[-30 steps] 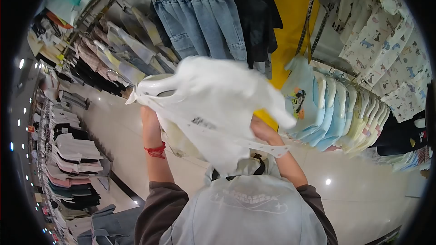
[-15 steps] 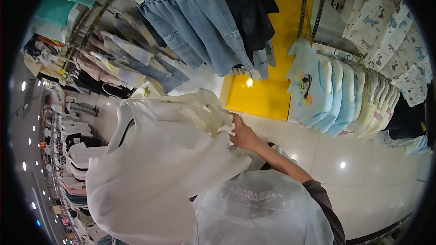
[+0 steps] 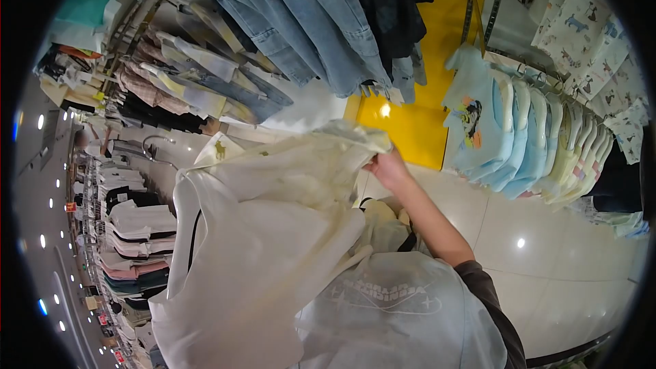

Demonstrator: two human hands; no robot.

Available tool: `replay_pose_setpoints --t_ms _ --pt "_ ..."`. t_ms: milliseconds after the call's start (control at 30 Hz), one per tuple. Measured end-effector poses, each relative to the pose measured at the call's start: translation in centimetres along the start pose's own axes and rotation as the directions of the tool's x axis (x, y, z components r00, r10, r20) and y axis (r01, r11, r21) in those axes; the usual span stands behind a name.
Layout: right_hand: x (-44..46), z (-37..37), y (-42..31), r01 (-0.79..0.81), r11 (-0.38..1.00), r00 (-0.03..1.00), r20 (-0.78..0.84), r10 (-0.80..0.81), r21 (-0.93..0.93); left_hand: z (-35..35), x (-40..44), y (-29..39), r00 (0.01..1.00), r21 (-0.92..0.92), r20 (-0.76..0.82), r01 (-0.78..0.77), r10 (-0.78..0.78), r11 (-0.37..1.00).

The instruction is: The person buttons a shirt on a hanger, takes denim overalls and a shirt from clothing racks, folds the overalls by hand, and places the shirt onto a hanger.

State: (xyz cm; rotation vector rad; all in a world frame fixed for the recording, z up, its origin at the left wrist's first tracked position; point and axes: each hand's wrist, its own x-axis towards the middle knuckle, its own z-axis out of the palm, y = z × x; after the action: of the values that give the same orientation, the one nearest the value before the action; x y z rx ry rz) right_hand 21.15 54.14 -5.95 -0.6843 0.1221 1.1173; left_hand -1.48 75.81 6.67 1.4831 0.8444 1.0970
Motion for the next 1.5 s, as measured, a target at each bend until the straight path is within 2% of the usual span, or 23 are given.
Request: replay_pose_setpoints --t_ms 67,167,267,333,400,467,500,567,633,667,767,867,967,1000,1067,1100,1133,1200,1267,1300,1333,1400,1500 --pt "-1.7 1.3 -2.9 0.097 0.993 0.993 -0.078 -0.092 0.066 -0.7 -0.3 -0.5 1.000 0.004 -0.011 0.007 -0.007 1.000" --pt "-2.9 -0.5 -5.0 0.218 0.971 0.972 0.069 -0.225 0.099 -1.3 -0.8 -1.6 1.000 0.020 -0.014 0.026 -0.025 0.999" --pt "-4.1 -0.8 -6.1 0.403 0.894 0.915 0.102 -0.391 -0.193 -1.7 -1.8 -2.7 0.999 0.059 -0.007 0.039 -0.039 0.997" --pt "-4.4 -3.4 -6.9 0.441 0.711 0.894 0.201 -0.400 -0.547 -2.2 -2.5 -4.0 0.999 0.094 0.014 0.042 -0.043 0.995" --pt "-4.6 -4.6 -7.0 0.460 0.602 0.879 0.239 -0.414 -0.653 -0.5 -4.2 -2.9 1.000 0.178 0.008 -0.021 0.020 0.984" --pt "-5.5 -3.8 -6.6 0.493 0.657 0.861 0.213 -0.462 -0.570 -0.6 -4.5 -3.0 0.994 0.433 0.098 -0.089 0.051 0.897" --pt "-5.9 -3.2 -6.4 0.469 0.793 0.881 0.149 -0.448 -0.388 -0.8 -4.7 -3.1 0.988 0.547 0.145 -0.129 0.058 0.827" --pt "-6.5 -2.2 -6.2 0.374 0.926 0.926 0.046 -0.376 0.038 -1.2 -5.2 -3.5 0.954 0.451 0.300 -0.158 0.018 0.878" --pt "-7.7 -1.6 -7.3 0.369 0.929 0.928 0.042 -0.371 0.039 -1.4 -5.4 -4.2 0.900 0.342 0.435 -0.185 0.019 0.922" --pt "-8.2 -1.4 -7.8 0.365 0.930 0.929 0.041 -0.367 0.040 -1.6 -5.5 -4.2 0.894 0.296 0.445 -0.090 -0.054 0.951" --pt "-8.9 -1.3 -9.1 0.432 0.901 0.897 0.084 -0.434 0.038 -1.6 -5.4 -4.2 0.825 0.288 0.557 -0.300 0.096 0.909" --pt "-7.3 -4.1 -9.3 0.629 0.698 0.774 0.191 -0.604 -0.343 0.8 -5.4 -2.7 0.903 0.305 0.429 -0.114 -0.029 0.946" --pt "-5.8 -6.2 -7.6 0.581 0.380 0.687 0.184 -0.703 -0.720 2.2 -4.8 -4.6 0.992 0.391 0.105 0.022 -0.068 0.920" --pt "-5.3 -7.7 -6.7 0.615 0.260 0.640 0.279 -0.716 -0.744 6.2 -6.6 0.6 0.993 0.529 -0.057 0.114 -0.099 0.841" --pt "-3.2 -11.4 -2.3 0.599 0.422 0.697 0.185 -0.693 -0.680 8.3 -6.8 0.5 0.998 0.298 -0.060 0.045 -0.029 0.953" --pt "-3.5 -11.4 -0.9 0.473 0.596 0.807 0.047 -0.589 -0.649 9.0 -6.9 0.4 0.997 0.177 -0.072 0.007 0.005 0.984" --pt "-4.5 -10.5 -0.9 0.435 0.662 0.863 0.075 -0.499 -0.610 10.0 -7.1 1.6 0.996 0.215 -0.089 0.036 -0.017 0.976" --pt "-6.5 -9.2 -1.0 0.327 0.780 0.944 0.143 -0.298 -0.533 11.1 -7.1 2.2 0.998 0.204 0.013 -0.057 0.056 0.977" --pt "-6.4 -11.7 0.3 0.095 0.973 0.961 0.273 -0.035 -0.210 12.3 -7.2 3.3 0.985 0.194 0.118 -0.145 0.124 0.970" --pt "-6.2 -12.7 0.7 -0.059 0.997 0.928 0.365 0.074 -0.053 13.0 -7.3 4.4 0.973 0.187 0.170 -0.187 0.156 0.964" --pt "-6.1 -12.4 0.5 0.050 0.942 0.889 0.446 0.110 -0.331 13.7 -7.5 5.2 0.957 0.176 0.222 -0.229 0.188 0.957" --pt "-5.6 -11.5 0.0 0.329 0.593 0.798 0.552 0.242 -0.735 14.9 -7.9 6.3 0.948 0.126 0.249 -0.237 0.200 0.963" --pt "-6.6 -7.2 1.6 0.476 0.303 0.850 0.520 0.081 -0.826 15.2 -7.8 6.6 0.947 0.139 0.256 -0.233 0.193 0.962"
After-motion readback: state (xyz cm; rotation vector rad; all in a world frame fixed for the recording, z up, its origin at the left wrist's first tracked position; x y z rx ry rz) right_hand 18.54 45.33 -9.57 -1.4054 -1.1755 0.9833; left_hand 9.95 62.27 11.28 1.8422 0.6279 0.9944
